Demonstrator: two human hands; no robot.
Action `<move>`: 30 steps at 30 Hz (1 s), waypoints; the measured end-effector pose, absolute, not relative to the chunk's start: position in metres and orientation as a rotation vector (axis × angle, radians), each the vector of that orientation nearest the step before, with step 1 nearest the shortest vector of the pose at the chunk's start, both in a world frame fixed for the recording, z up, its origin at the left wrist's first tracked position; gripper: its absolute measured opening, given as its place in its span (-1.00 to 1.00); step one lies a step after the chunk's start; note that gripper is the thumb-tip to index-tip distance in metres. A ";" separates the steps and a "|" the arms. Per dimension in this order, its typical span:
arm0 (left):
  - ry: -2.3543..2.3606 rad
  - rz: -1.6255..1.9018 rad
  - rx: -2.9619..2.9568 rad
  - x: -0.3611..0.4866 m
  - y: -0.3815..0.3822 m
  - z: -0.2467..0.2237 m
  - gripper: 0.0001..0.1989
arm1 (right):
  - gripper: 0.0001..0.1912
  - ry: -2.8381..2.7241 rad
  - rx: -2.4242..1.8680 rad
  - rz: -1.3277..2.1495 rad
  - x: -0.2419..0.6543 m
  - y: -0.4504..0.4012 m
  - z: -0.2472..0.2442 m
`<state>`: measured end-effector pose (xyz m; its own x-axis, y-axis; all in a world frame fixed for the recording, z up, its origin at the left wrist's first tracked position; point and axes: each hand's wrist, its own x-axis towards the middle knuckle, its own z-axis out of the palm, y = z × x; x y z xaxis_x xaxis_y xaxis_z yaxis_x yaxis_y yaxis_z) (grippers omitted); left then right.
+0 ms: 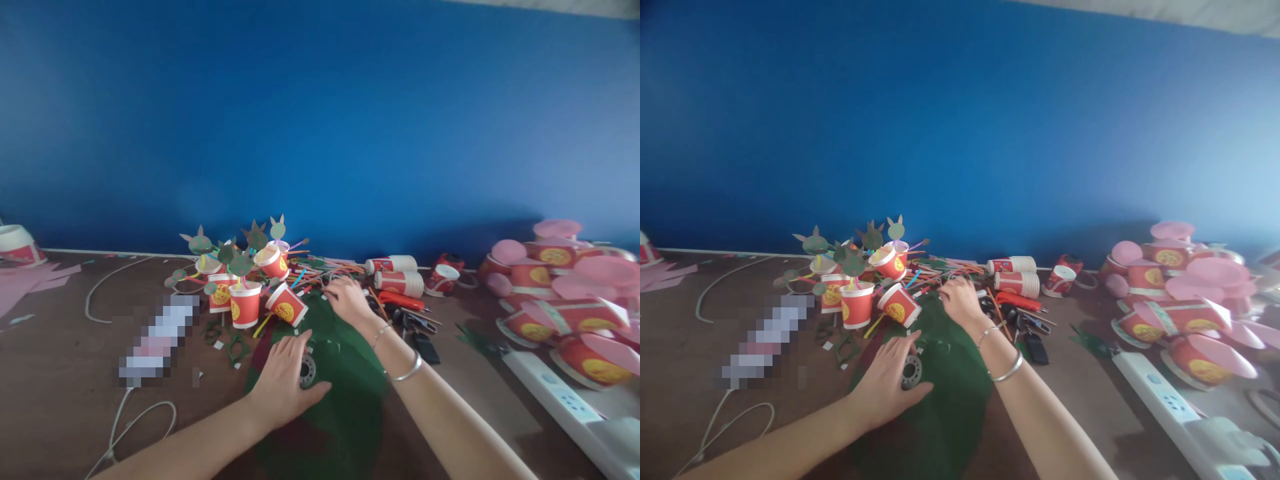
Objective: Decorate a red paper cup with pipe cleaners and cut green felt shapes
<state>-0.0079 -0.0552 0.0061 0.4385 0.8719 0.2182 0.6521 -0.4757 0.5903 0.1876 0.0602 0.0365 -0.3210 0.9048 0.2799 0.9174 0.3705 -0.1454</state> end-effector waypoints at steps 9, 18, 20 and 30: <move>1.285 0.817 2.253 -0.008 -0.050 0.001 -0.36 | -0.75 -2.762 -1.237 -0.087 0.135 0.088 0.038; 1.276 0.910 2.180 -0.014 -0.035 -0.003 -0.46 | -0.65 -2.689 -1.660 -0.171 0.153 0.072 0.050; 1.279 0.915 2.176 -0.014 -0.036 -0.005 -0.44 | -0.71 -2.616 -1.795 -0.145 0.159 0.067 0.049; 1.163 0.767 2.160 -0.018 -0.041 0.001 -0.06 | -0.77 -2.293 -1.804 0.089 0.179 0.064 0.035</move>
<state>-0.0181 -0.0414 0.0013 0.4591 0.8616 0.2167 0.5387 -0.4639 0.7033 0.1788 0.0639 0.0354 -0.2208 0.9657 0.1364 0.9523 0.2437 -0.1836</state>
